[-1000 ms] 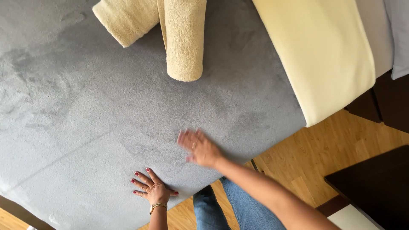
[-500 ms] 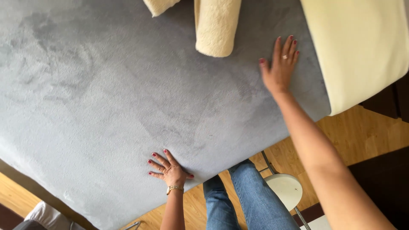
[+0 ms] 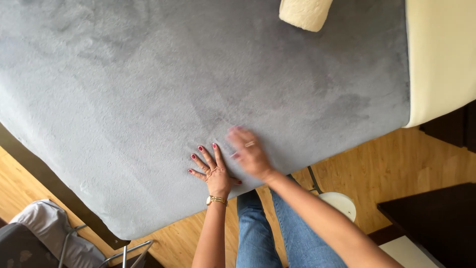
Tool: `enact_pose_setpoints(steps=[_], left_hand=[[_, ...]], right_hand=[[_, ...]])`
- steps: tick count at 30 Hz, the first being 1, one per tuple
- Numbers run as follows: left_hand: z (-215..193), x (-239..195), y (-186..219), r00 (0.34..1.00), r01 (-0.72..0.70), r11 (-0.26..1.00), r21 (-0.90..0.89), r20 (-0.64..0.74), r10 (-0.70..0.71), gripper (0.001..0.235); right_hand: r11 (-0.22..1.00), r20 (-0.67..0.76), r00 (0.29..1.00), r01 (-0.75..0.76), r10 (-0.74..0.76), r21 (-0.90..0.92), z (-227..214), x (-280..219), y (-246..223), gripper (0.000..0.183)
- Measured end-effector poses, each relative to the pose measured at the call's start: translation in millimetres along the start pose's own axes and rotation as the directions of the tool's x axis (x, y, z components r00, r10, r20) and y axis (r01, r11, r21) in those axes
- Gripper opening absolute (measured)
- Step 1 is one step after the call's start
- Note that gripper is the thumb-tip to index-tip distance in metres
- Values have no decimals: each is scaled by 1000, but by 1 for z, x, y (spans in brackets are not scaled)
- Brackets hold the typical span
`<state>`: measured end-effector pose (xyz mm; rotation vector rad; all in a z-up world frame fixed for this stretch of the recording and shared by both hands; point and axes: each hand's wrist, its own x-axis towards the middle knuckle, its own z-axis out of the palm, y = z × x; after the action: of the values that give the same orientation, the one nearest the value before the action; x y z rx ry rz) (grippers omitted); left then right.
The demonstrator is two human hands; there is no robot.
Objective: The person folds a large gray towel on a bed, smoothing it flat with both hands. They then roll two smaller beige towels and place them on the folded towel.
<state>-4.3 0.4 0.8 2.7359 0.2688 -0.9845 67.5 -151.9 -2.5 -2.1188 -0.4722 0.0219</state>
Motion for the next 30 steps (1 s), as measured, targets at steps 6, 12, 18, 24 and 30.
enact_pose_setpoints(steps=[6, 12, 18, 24, 30], left_hand=[[-47, -37, 79, 952, -275, 948, -160, -180, 246, 124], [45, -2, 62, 776, -608, 788, -96, -282, 564, 72], [16, -12, -143, 859, -54, 998, -39, -511, 27, 73], [54, -61, -298, 784, 278, 931, -237, -504, -362, 85], [59, -66, -302, 574, 381, 845, -375, -620, -534, 111]], right_hand=[[600, -345, 817, -574, 462, -558, -99, -57, 76, 75], [464, -317, 745, -630, 587, -622, -40, -109, 57, 71], [445, -331, 741, -634, 584, -632, -9, -107, 30, 68], [439, -310, 775, -585, 551, -682, 19, -105, 24, 73], [653, 104, 922, -180, 372, -736, 86, -67, -36, 77]])
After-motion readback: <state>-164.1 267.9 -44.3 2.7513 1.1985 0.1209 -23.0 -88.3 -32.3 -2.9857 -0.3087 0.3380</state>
